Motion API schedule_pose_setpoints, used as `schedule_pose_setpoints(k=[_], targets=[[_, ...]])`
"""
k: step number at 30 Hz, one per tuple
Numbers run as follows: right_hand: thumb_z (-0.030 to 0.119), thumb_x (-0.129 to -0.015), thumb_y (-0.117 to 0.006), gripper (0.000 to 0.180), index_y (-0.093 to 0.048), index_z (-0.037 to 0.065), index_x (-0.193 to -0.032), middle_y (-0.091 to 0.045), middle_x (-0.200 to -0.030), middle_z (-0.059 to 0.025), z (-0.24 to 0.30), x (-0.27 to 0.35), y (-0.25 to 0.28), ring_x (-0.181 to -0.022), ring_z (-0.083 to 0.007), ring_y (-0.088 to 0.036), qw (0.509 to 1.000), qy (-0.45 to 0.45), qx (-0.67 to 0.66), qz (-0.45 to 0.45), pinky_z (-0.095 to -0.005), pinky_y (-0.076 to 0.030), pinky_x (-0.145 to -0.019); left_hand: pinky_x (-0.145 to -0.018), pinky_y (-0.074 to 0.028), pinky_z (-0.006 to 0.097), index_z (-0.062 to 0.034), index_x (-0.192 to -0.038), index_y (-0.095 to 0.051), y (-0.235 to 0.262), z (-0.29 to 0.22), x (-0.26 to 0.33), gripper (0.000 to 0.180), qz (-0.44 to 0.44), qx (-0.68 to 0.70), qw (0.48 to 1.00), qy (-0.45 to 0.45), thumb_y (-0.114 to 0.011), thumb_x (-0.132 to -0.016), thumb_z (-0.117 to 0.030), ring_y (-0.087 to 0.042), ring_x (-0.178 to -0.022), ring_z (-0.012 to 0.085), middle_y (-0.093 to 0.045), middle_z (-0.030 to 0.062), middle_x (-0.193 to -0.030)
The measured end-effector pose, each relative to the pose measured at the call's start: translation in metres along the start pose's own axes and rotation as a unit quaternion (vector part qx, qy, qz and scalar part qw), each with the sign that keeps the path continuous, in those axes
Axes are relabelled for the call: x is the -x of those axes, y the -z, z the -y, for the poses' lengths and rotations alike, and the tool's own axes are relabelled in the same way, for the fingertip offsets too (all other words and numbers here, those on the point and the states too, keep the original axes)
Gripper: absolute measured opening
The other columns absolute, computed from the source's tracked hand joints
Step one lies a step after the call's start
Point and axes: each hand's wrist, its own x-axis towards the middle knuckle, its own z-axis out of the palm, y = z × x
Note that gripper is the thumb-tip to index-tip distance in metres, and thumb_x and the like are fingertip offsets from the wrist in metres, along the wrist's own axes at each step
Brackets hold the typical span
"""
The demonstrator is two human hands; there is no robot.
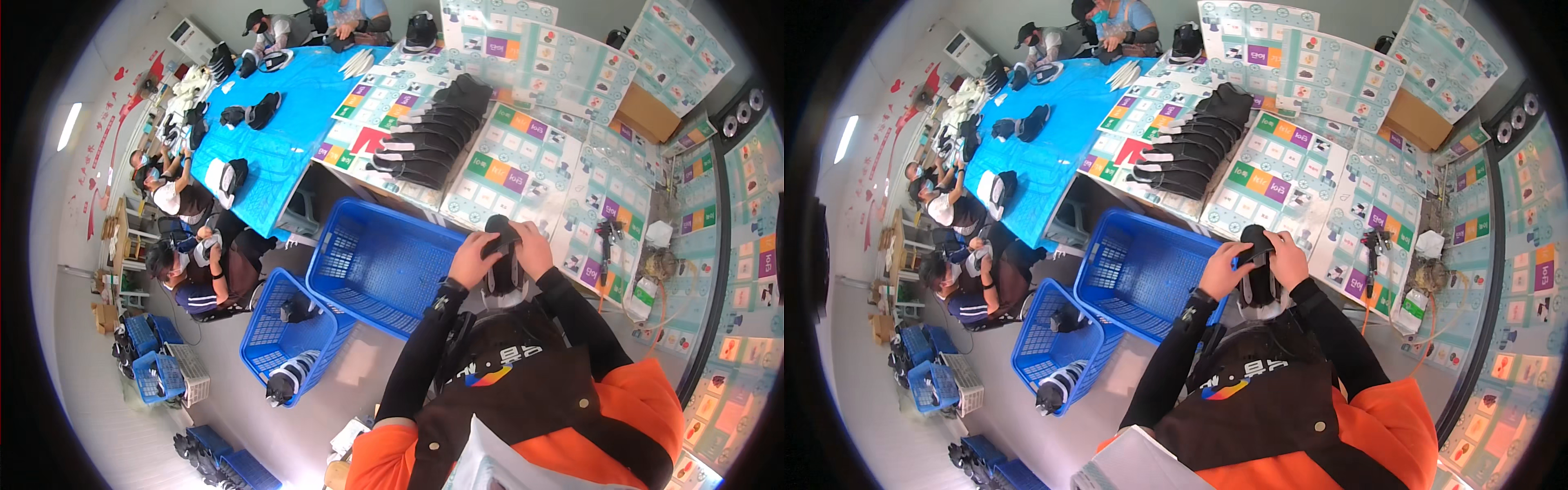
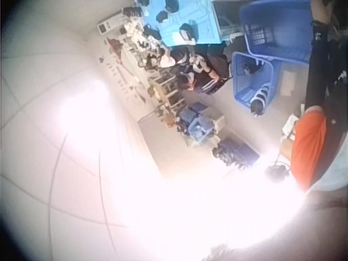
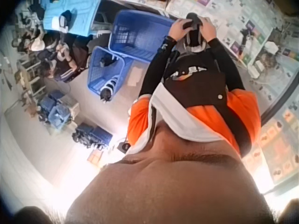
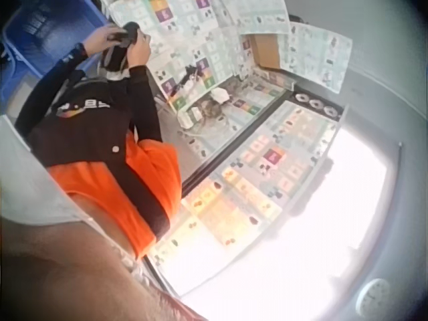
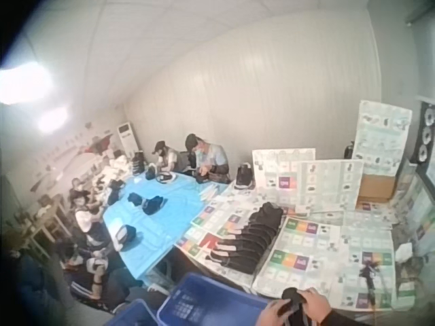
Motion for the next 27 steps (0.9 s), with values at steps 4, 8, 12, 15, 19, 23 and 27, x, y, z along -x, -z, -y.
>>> schedule_pose_setpoints(k=[4, 8, 12, 15, 19, 23, 27], targets=[[0.005, -0.085, -0.066, 0.037, -0.066, 0.009, -0.122, -0.065, -0.113, -0.0153, -0.058, 0.0, -0.004, -0.089, -0.0399, -0.067, 0.998, -0.024, -0.055, 0.001, -0.0471, -0.055, -0.079, -0.087, -0.056, 0.038, -0.0077, -0.118, -0.075, -0.047, 0.037, -0.027, 0.034, -0.022, 0.029, 0.999, 0.008, -0.079, -0.085, -0.015, -0.071, -0.099, 0.0304, -0.073, 0.0142, -0.11], [0.01, -0.088, -0.073, 0.025, -0.065, 0.006, -0.112, -0.067, -0.107, -0.0146, -0.106, -0.007, 0.01, -0.092, -0.034, -0.07, 0.978, -0.107, -0.176, 0.028, -0.041, -0.056, -0.08, -0.08, -0.059, 0.034, -0.0082, -0.112, -0.078, -0.081, 0.046, -0.059, 0.03, 0.02, 0.003, 0.999, 0.048, -0.082, -0.084, -0.018, -0.073, -0.095, 0.0265, -0.073, 0.0129, -0.108], [0.015, -0.087, -0.078, 0.026, -0.068, 0.004, -0.108, -0.069, -0.107, -0.0113, -0.136, -0.016, 0.019, -0.092, -0.0278, -0.071, 0.963, -0.125, -0.234, 0.036, -0.0362, -0.056, -0.08, -0.076, -0.06, 0.034, -0.0066, -0.109, -0.078, -0.114, 0.054, -0.074, 0.024, -0.006, -0.007, 0.998, 0.061, -0.08, -0.086, -0.015, -0.073, -0.092, 0.0254, -0.073, 0.0118, -0.105], [0.017, -0.085, -0.081, 0.024, -0.072, 0.003, -0.104, -0.069, -0.108, -0.01, -0.15, -0.022, 0.025, -0.092, -0.0241, -0.07, 0.948, -0.12, -0.292, 0.046, -0.0331, -0.056, -0.079, -0.073, -0.06, 0.034, -0.004, -0.101, -0.077, -0.123, 0.06, -0.08, 0.013, -0.056, -0.003, 0.994, 0.09, -0.075, -0.09, -0.011, -0.071, -0.093, 0.0257, -0.071, 0.0115, -0.105], [0.017, -0.084, -0.082, 0.021, -0.075, 0.002, -0.099, -0.07, -0.104, -0.0086, -0.167, -0.024, 0.008, -0.091, -0.0226, -0.069, 0.912, -0.137, -0.383, 0.044, -0.0316, -0.055, -0.077, -0.071, -0.057, 0.035, -0.0029, -0.099, -0.076, -0.128, 0.068, -0.086, 0.01, -0.062, -0.061, 0.991, 0.098, -0.074, -0.091, -0.009, -0.072, -0.088, 0.0258, -0.072, 0.0116, -0.101], [0.014, -0.09, -0.075, 0.012, -0.074, 0.003, -0.095, -0.072, -0.095, -0.0083, -0.174, -0.027, -0.005, -0.087, -0.0214, -0.068, 0.924, -0.179, -0.334, 0.049, -0.0318, -0.054, -0.077, -0.068, -0.053, 0.033, -0.0034, -0.099, -0.075, -0.132, 0.059, -0.097, 0.012, -0.027, -0.065, 0.977, 0.2, -0.074, -0.092, -0.013, -0.071, -0.085, 0.0235, -0.072, 0.012, -0.093], [0.015, -0.098, -0.067, 0.014, -0.071, 0.001, -0.096, -0.072, -0.089, -0.0065, -0.205, -0.049, -0.017, -0.086, -0.0185, -0.067, 0.874, -0.216, -0.407, 0.152, -0.0304, -0.052, -0.08, -0.071, -0.048, 0.028, 0.0016, -0.101, -0.071, -0.11, 0.063, -0.12, 0.021, 0.085, 0.078, 0.948, 0.296, -0.064, -0.101, -0.019, -0.059, -0.08, 0.0101, -0.068, 0.0024, -0.085]])
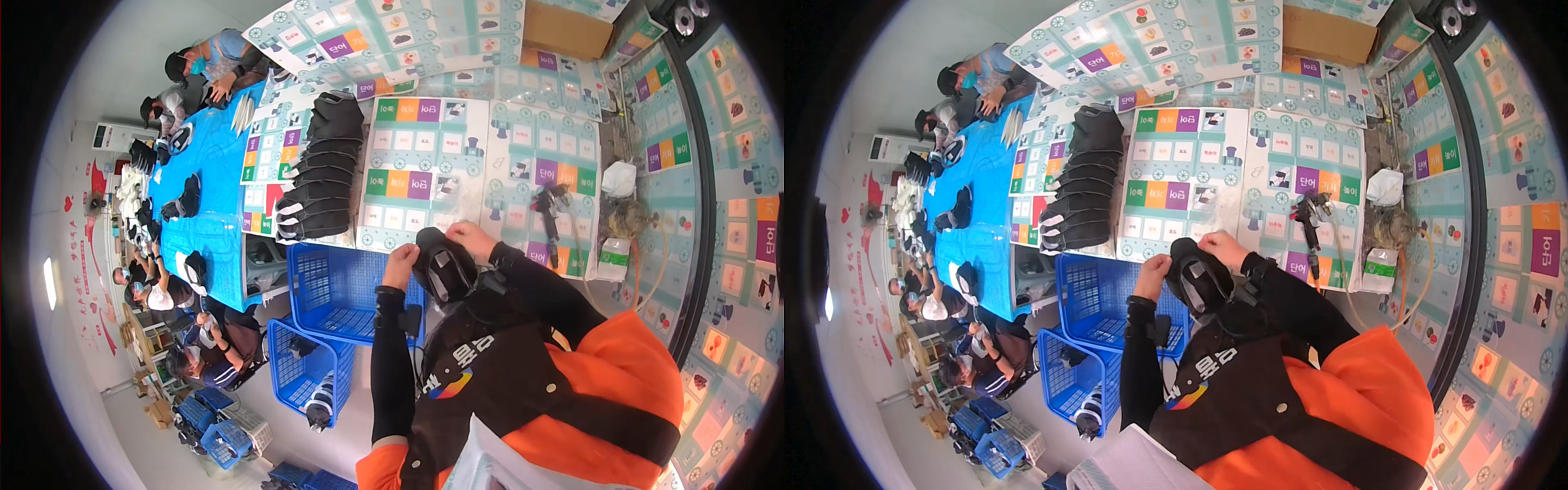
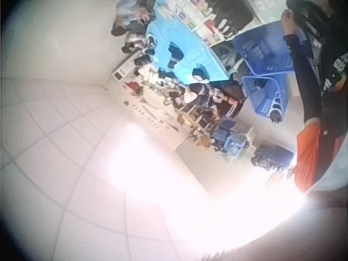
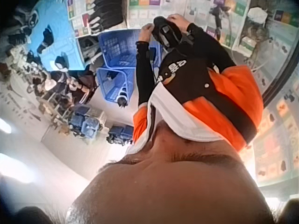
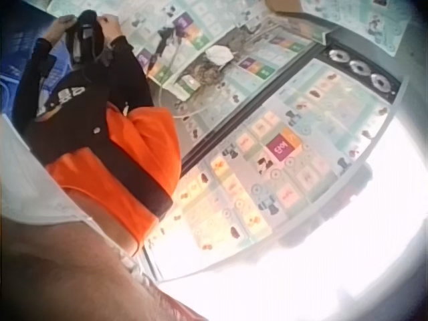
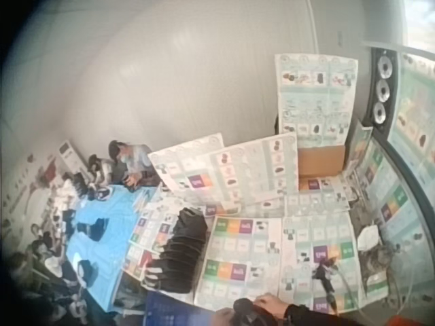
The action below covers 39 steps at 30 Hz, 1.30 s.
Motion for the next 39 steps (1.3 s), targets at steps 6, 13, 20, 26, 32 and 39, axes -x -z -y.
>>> schedule_pose_setpoints(k=[6, 13, 20, 26, 32, 39], targets=[[0.013, -0.094, -0.071, 0.043, -0.059, 0.004, -0.134, -0.059, -0.134, -0.0118, 0.108, 0.014, 0.007, -0.123, -0.0221, -0.058, 0.985, 0.119, -0.097, 0.083, -0.0363, -0.048, -0.103, -0.08, -0.049, 0.031, 0.0045, -0.103, -0.066, 0.024, -0.039, -0.016, 0.025, 0.022, 0.03, 0.999, 0.001, -0.054, -0.105, -0.018, -0.06, -0.088, 0.0133, -0.067, 0.0056, -0.089], [-0.002, -0.089, -0.058, 0.049, -0.06, 0.012, -0.136, -0.065, -0.131, -0.0118, 0.15, 0.019, 0.041, -0.118, -0.0382, -0.062, 0.889, 0.323, 0.265, -0.19, -0.0419, -0.054, -0.097, -0.108, -0.044, 0.038, -0.0011, -0.154, -0.038, 0.032, -0.167, 0.002, 0.064, 0.014, -0.033, 0.977, -0.21, -0.063, -0.095, -0.002, -0.056, -0.127, 0.0249, -0.058, 0.0157, -0.139], [0.004, -0.099, -0.058, 0.031, -0.063, 0.005, -0.13, -0.07, -0.122, -0.0183, 0.075, 0.013, 0.065, -0.115, -0.0306, -0.068, 0.941, 0.085, -0.074, -0.32, -0.0333, -0.052, -0.096, -0.109, -0.041, 0.033, 0.0027, -0.15, -0.044, 0.031, -0.136, 0.037, 0.065, -0.02, 0.051, 0.988, -0.142, -0.072, -0.094, -0.012, -0.053, -0.129, 0.0203, -0.055, 0.0134, -0.144], [0.025, -0.076, -0.077, 0.06, -0.059, 0.0, -0.128, -0.059, -0.13, -0.019, 0.001, 0.041, 0.113, -0.127, -0.0393, -0.051, 0.937, 0.04, 0.237, -0.252, -0.0505, -0.041, -0.105, -0.061, -0.05, 0.051, 0.0031, -0.079, -0.065, 0.007, -0.178, -0.013, 0.038, -0.173, -0.379, 0.872, -0.257, -0.07, -0.094, -0.031, -0.065, -0.074, 0.0491, -0.063, 0.0289, -0.075], [0.014, -0.084, -0.066, 0.051, -0.048, -0.007, -0.127, -0.051, -0.122, -0.0181, -0.075, 0.064, 0.153, -0.124, -0.0395, -0.047, 0.765, -0.193, 0.474, -0.39, -0.0479, -0.057, -0.086, -0.064, -0.056, 0.053, -0.009, -0.092, -0.073, -0.052, -0.197, -0.068, 0.031, -0.06, -0.514, 0.801, -0.3, -0.067, -0.093, -0.039, -0.07, -0.075, 0.0428, -0.072, 0.0201, -0.079], [0.008, -0.084, -0.063, 0.034, -0.053, -0.005, -0.114, -0.058, -0.117, -0.0199, -0.078, 0.062, 0.183, -0.116, -0.0395, -0.057, 0.735, -0.172, 0.487, -0.439, -0.0411, -0.059, -0.078, -0.076, -0.056, 0.053, -0.0058, -0.116, -0.071, -0.068, -0.181, -0.077, 0.032, -0.02, -0.314, 0.876, -0.366, -0.066, -0.093, -0.027, -0.069, -0.083, 0.0467, -0.072, 0.0258, -0.091]])
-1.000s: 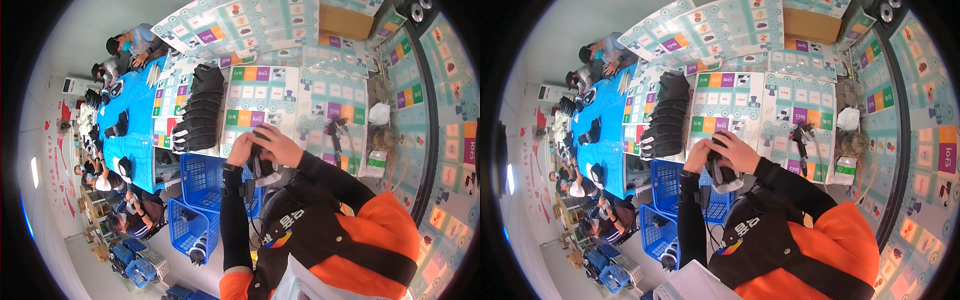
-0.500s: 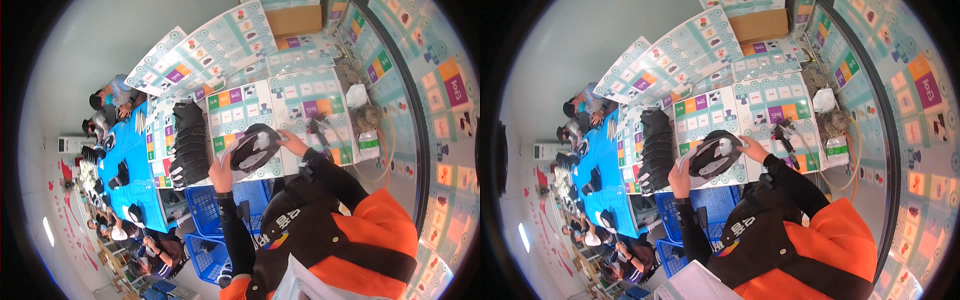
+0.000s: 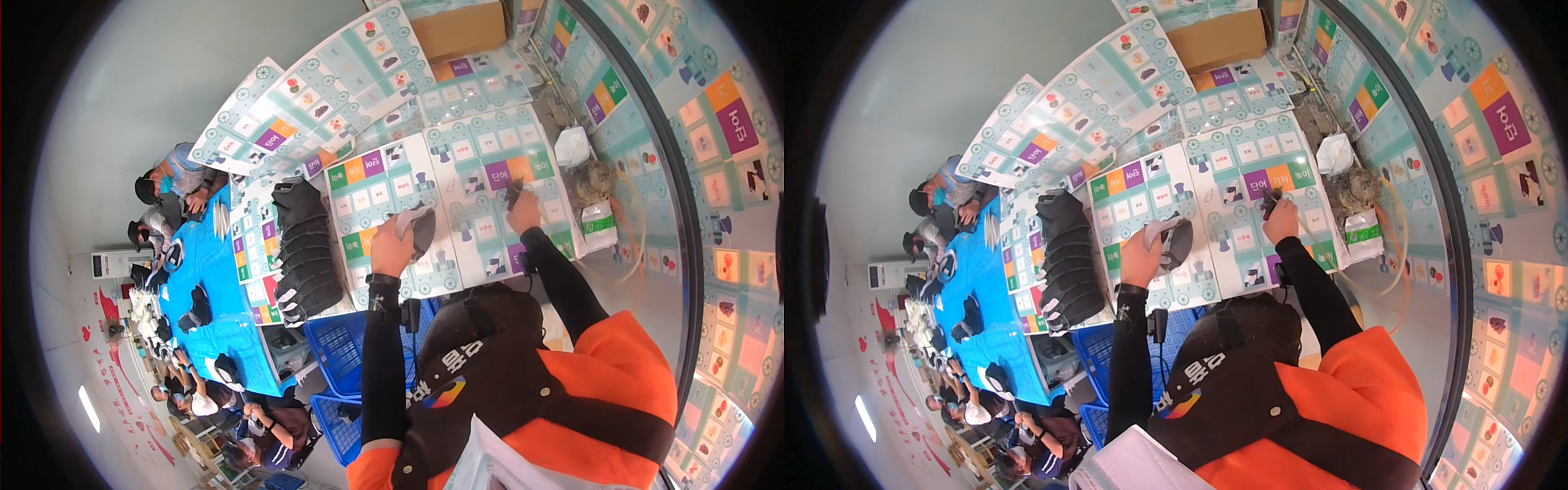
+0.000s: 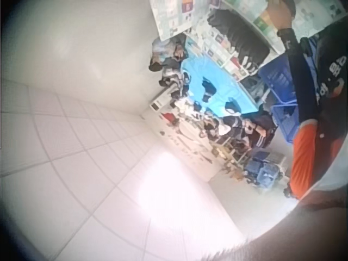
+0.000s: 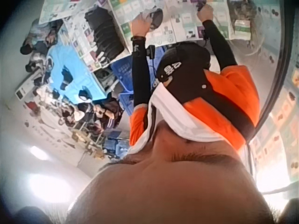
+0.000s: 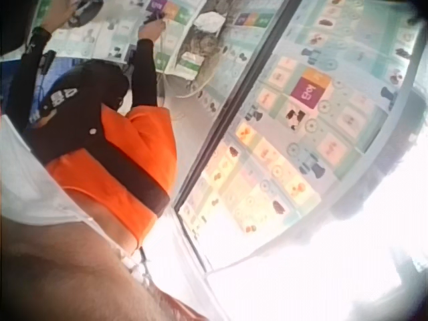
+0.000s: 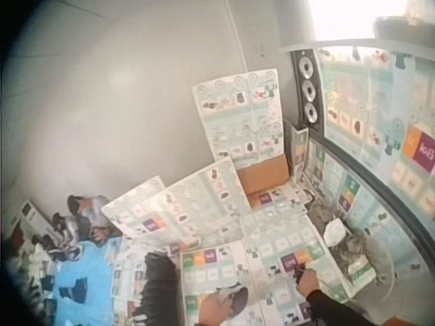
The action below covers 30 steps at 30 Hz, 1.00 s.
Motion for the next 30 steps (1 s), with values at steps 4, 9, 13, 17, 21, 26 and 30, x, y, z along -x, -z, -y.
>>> schedule_pose_setpoints(k=[4, 9, 13, 17, 21, 26, 30], targets=[[0.01, -0.081, -0.066, 0.039, -0.067, 0.005, -0.12, -0.073, -0.09, -0.0079, 0.055, 0.019, 0.07, -0.077, -0.0215, -0.071, 0.763, -0.11, -0.559, 0.304, -0.0353, -0.057, -0.058, -0.068, -0.055, 0.053, -0.0014, -0.088, -0.067, -0.005, 0.018, 0.014, 0.031, 0.017, -0.104, 0.991, 0.082, -0.067, -0.094, -0.032, -0.068, -0.075, 0.0467, -0.07, 0.0255, -0.081], [0.002, -0.076, -0.065, 0.027, -0.068, 0.001, -0.103, -0.071, -0.086, -0.0076, 0.117, 0.041, 0.111, -0.077, -0.0228, -0.07, 0.756, -0.026, -0.465, 0.46, -0.036, -0.056, -0.054, -0.064, -0.053, 0.055, -0.0017, -0.077, -0.063, -0.005, 0.005, -0.001, 0.04, 0.028, -0.109, 0.991, 0.068, -0.064, -0.096, -0.037, -0.067, -0.071, 0.0477, -0.068, 0.0259, -0.075], [0.013, -0.085, -0.063, 0.02, -0.067, -0.002, -0.098, -0.071, -0.089, -0.0235, 0.134, 0.051, 0.088, -0.084, -0.0444, -0.068, 0.892, 0.101, -0.349, 0.271, -0.0485, -0.055, -0.072, -0.063, -0.051, 0.057, 0.0005, -0.079, -0.06, -0.006, 0.013, -0.001, 0.041, 0.036, -0.094, 0.991, 0.083, -0.064, -0.097, -0.037, -0.065, -0.068, 0.0487, -0.066, 0.0277, -0.072], [0.019, -0.089, -0.061, 0.023, -0.067, -0.001, -0.097, -0.067, -0.093, -0.0305, 0.137, 0.05, 0.083, -0.092, -0.0515, -0.062, 0.889, 0.094, -0.317, 0.317, -0.0536, -0.05, -0.083, -0.063, -0.051, 0.056, 0.0005, -0.078, -0.059, -0.004, 0.015, 0.001, 0.041, 0.034, -0.092, 0.992, 0.085, -0.064, -0.097, -0.036, -0.065, -0.068, 0.0482, -0.066, 0.0278, -0.072], [0.021, -0.091, -0.06, 0.024, -0.068, -0.001, -0.097, -0.068, -0.094, -0.0296, 0.139, 0.048, 0.088, -0.095, -0.0501, -0.064, 0.899, 0.093, -0.305, 0.301, -0.0542, -0.051, -0.082, -0.063, -0.051, 0.056, 0.0003, -0.078, -0.059, -0.003, 0.013, 0.001, 0.041, 0.031, -0.095, 0.991, 0.086, -0.065, -0.096, -0.036, -0.066, -0.07, 0.0481, -0.066, 0.0275, -0.073], [0.021, -0.093, -0.059, 0.024, -0.068, -0.001, -0.098, -0.068, -0.095, -0.0301, 0.142, 0.047, 0.095, -0.096, -0.05, -0.063, 0.885, 0.111, -0.309, 0.33, -0.0538, -0.051, -0.082, -0.064, -0.051, 0.056, 0.0001, -0.078, -0.062, -0.002, 0.005, 0.004, 0.039, 0.019, -0.083, 0.993, 0.084, -0.066, -0.096, -0.035, -0.065, -0.071, 0.0481, -0.066, 0.0268, -0.074], [0.014, -0.083, -0.056, 0.025, -0.07, -0.002, -0.095, -0.068, -0.09, -0.0307, 0.143, 0.043, 0.091, -0.091, -0.0503, -0.064, 0.893, 0.096, -0.327, 0.292, -0.0552, -0.051, -0.084, -0.064, -0.052, 0.055, -0.0005, -0.08, -0.064, 0.002, 0.007, 0.005, 0.039, 0.022, -0.077, 0.993, 0.082, -0.066, -0.096, -0.035, -0.066, -0.073, 0.0479, -0.067, 0.0262, -0.077]])
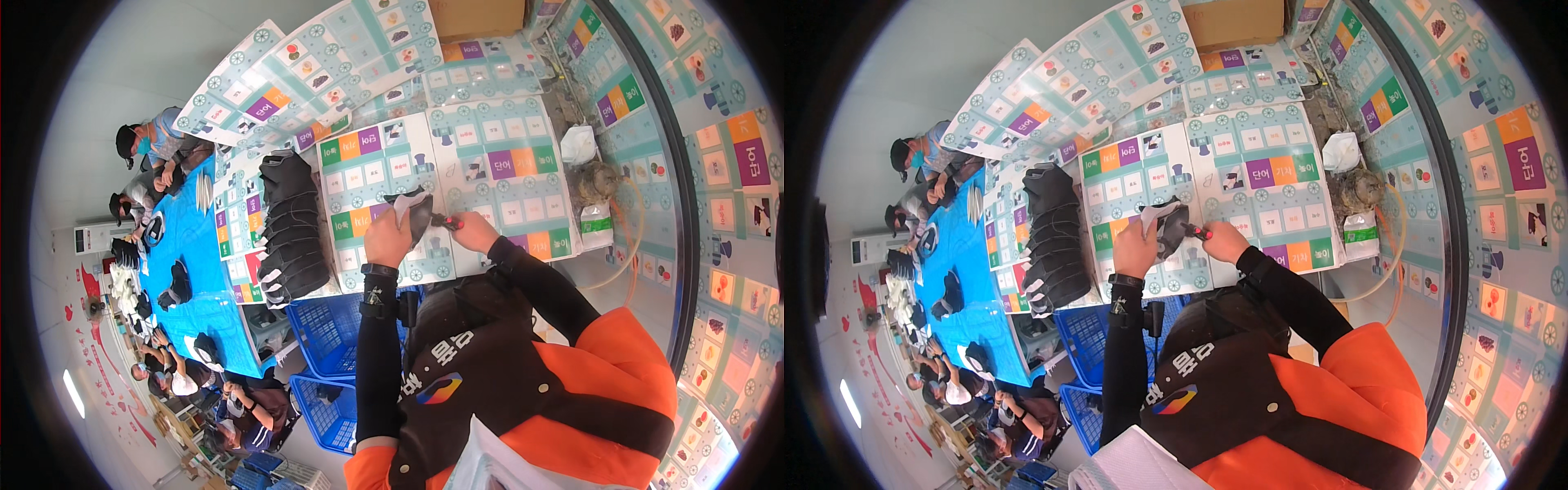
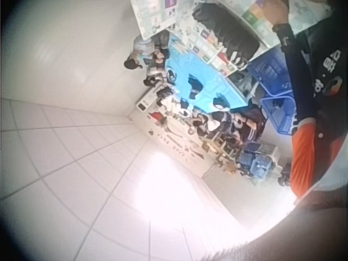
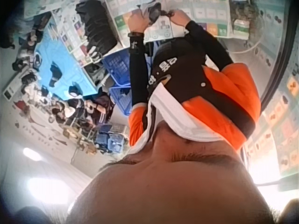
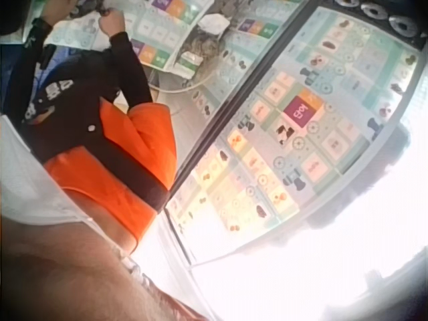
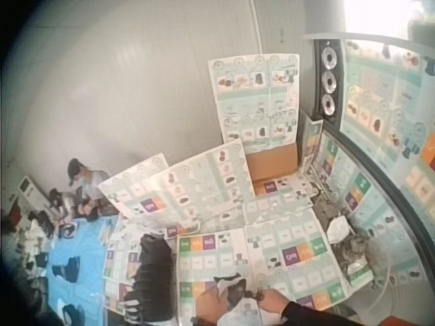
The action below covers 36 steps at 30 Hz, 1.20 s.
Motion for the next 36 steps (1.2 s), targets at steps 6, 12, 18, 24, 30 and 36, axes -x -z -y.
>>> schedule_pose_setpoints(k=[6, 12, 18, 24, 30, 36], targets=[[0.014, -0.082, -0.056, 0.025, -0.07, -0.002, -0.095, -0.068, -0.089, -0.0305, 0.001, -0.002, -0.001, -0.091, -0.0502, -0.064, 1.0, 0.013, -0.003, 0.006, -0.055, -0.051, -0.084, -0.067, -0.053, 0.055, -0.0011, -0.081, -0.064, 0.003, 0.003, -0.004, 0.039, 0.025, -0.001, 1.0, 0.018, -0.064, -0.097, -0.037, -0.066, -0.077, 0.0481, -0.068, 0.0261, -0.08], [0.014, -0.083, -0.056, 0.024, -0.07, -0.003, -0.092, -0.067, -0.089, -0.0306, 0.009, 0.0, -0.003, -0.09, -0.0509, -0.064, 0.999, 0.028, -0.02, -0.002, -0.0556, -0.05, -0.082, -0.062, -0.048, 0.055, 0.0012, -0.076, -0.058, 0.005, 0.0, 0.0, 0.045, -0.004, 0.014, 1.0, 0.002, -0.067, -0.097, -0.037, -0.064, -0.073, 0.0489, -0.064, 0.0262, -0.074], [0.014, -0.082, -0.058, 0.023, -0.07, -0.004, -0.089, -0.067, -0.086, -0.0315, 0.01, -0.004, -0.005, -0.089, -0.0513, -0.064, 0.999, 0.038, -0.028, 0.011, -0.0546, -0.05, -0.08, -0.065, -0.049, 0.054, 0.0012, -0.079, -0.061, 0.009, 0.004, 0.008, 0.041, 0.016, 0.016, 1.0, 0.013, -0.066, -0.097, -0.036, -0.064, -0.075, 0.0481, -0.066, 0.0258, -0.078], [0.014, -0.081, -0.059, 0.026, -0.07, -0.006, -0.093, -0.067, -0.087, -0.0323, 0.013, -0.005, 0.002, -0.089, -0.0506, -0.064, 0.995, 0.02, -0.068, 0.067, -0.0513, -0.05, -0.078, -0.068, -0.051, 0.053, 0.0006, -0.084, -0.063, 0.015, 0.01, 0.019, 0.036, 0.026, 0.033, 0.999, 0.027, -0.066, -0.096, -0.033, -0.065, -0.079, 0.0473, -0.068, 0.0248, -0.083], [0.017, -0.081, -0.06, 0.027, -0.071, -0.006, -0.088, -0.066, -0.083, -0.0321, 0.015, -0.003, 0.003, -0.085, -0.0498, -0.065, 0.994, 0.008, -0.076, 0.079, -0.0513, -0.05, -0.075, -0.059, -0.044, 0.053, 0.0031, -0.075, -0.056, 0.01, 0.014, 0.024, 0.044, -0.026, 0.063, 0.998, -0.01, -0.067, -0.097, -0.033, -0.061, -0.069, 0.0487, -0.062, 0.0272, -0.073], [0.019, -0.081, -0.06, 0.027, -0.07, -0.006, -0.082, -0.066, -0.08, -0.0316, 0.007, 0.0, -0.002, -0.08, -0.0485, -0.066, 0.996, 0.012, -0.067, 0.058, -0.0517, -0.05, -0.072, -0.059, -0.045, 0.053, 0.0029, -0.074, -0.055, 0.006, 0.013, 0.022, 0.044, -0.024, 0.061, 0.998, -0.015, -0.067, -0.097, -0.034, -0.061, -0.069, 0.0488, -0.061, 0.0272, -0.073]])
